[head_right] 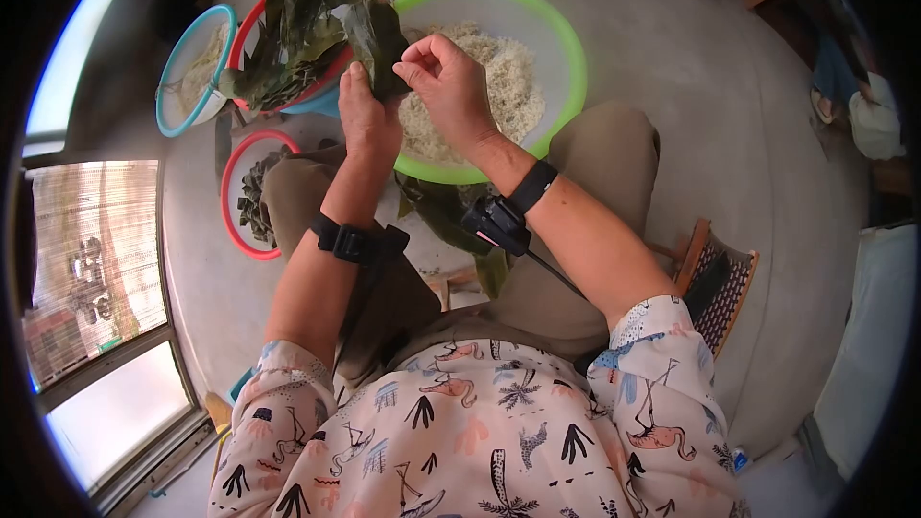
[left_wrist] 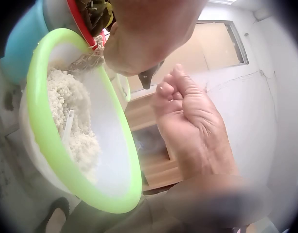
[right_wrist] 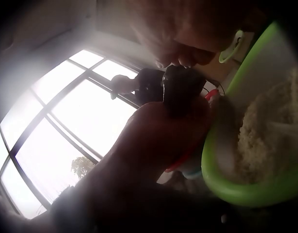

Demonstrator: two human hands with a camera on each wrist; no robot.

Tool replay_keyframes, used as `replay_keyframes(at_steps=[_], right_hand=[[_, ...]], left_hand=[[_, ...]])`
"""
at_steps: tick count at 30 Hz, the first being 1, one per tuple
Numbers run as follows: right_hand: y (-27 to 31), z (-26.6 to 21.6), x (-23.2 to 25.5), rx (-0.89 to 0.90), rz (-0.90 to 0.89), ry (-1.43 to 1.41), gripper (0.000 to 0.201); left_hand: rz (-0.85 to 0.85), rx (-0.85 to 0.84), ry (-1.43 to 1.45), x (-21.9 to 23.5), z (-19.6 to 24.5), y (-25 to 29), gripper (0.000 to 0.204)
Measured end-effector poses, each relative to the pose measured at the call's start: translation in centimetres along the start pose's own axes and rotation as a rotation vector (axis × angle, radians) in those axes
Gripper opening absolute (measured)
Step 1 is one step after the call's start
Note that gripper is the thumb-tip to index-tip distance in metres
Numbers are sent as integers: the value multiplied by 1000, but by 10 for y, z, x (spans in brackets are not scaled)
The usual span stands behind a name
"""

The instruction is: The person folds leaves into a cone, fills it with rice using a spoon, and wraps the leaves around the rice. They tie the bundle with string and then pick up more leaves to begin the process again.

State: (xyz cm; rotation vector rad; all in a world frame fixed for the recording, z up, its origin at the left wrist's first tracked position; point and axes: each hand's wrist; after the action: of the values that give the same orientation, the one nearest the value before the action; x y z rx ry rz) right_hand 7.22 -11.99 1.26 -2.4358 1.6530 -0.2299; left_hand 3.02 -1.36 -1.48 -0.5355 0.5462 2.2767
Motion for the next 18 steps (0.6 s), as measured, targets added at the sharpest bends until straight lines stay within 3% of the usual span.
replay_keyframes(at_steps=[2, 5, 12, 18], right_hand=[[1, 10, -2, -59, -25, -74, 17], [-1, 11, -5, 6, -2, -14, 21], [0, 7, -4, 42, -12, 67, 23], [-1, 5, -2, 4, -16, 64, 22]], left_hand=[[-27, -78, -103, -3, 0, 5, 29], [-19, -211, -222, 6, -18, -5, 26], [-23, -309, -228, 1, -17, 0, 26], [-64, -458, -430, 1, -10, 4, 34]])
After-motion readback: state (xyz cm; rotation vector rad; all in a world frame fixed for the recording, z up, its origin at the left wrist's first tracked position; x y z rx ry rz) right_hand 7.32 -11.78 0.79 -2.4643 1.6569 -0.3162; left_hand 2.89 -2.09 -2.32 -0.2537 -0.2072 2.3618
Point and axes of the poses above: each hand's wrist, its own y-axis away from the middle knuckle, its own x-axis out of the back of the hand, z = x × y, and after that the axes turned 1 degree about z, right-handed
